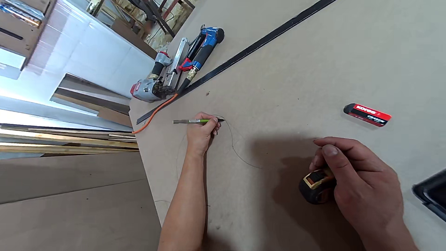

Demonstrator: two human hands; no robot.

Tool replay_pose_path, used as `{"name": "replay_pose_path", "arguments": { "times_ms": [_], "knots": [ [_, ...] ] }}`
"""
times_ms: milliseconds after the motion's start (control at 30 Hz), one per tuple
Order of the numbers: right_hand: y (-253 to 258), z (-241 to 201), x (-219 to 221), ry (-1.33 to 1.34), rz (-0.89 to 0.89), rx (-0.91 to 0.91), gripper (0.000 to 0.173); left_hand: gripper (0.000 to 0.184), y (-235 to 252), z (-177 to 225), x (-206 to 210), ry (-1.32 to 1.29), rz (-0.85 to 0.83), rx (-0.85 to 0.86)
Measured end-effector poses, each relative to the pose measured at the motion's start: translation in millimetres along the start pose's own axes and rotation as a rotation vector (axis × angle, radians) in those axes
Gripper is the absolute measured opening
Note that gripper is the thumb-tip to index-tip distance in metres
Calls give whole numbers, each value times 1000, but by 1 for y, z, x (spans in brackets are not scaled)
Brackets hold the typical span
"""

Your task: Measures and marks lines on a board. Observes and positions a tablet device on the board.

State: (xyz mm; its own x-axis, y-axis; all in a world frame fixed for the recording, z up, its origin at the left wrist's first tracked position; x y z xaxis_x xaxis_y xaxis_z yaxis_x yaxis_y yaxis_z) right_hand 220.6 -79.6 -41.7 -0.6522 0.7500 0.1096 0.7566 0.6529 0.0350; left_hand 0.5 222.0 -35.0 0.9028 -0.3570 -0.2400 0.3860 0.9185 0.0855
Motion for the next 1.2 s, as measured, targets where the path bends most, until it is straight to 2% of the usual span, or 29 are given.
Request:
{"name": "replay_pose_path", "arguments": {
  "times_ms": [200, 533, 700, 900, 1067, 1133, 1200],
  "knots": [
    [-1, 0, 0, 10, -2, 6, 25, 4, 0, 1, 1, 1, -24, 18],
    [-1, 0, 0, 11, -7, 0, 25, 6, -2, 1, 2, 50, 110, 20],
    [-1, 0, 0, 3, -8, -9, 25, 5, -2, 1, 2, 41, 89, 7],
    [0, 0, 0, -21, -9, -1, 26, 4, -1, 1, 1, 24, -15, 18],
    [-1, 1, 0, -11, -7, -8, 26, 4, -1, 2, 2, 40, 86, 6],
    [-1, 0, -1, -8, -12, -9, 26, 5, -2, 2, 2, 23, 42, -3],
    [-1, 0, -2, -8, -13, -11, 26, 3, -2, -1, -3, -109, -63, -4]
  ]
}}
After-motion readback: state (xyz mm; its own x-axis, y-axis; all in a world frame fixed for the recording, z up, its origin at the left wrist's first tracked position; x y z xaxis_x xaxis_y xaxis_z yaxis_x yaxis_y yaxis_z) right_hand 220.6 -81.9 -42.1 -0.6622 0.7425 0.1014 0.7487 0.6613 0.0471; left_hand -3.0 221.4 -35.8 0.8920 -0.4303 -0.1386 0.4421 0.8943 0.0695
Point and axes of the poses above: each hand's wrist, its own y-axis towards the middle knuckle, its own x-axis out of the palm, z = x × y, the point moved 5 cm from there along y, towards the middle knuckle, and after that the axes turned 3 degrees about z, right-handed, at the moved point
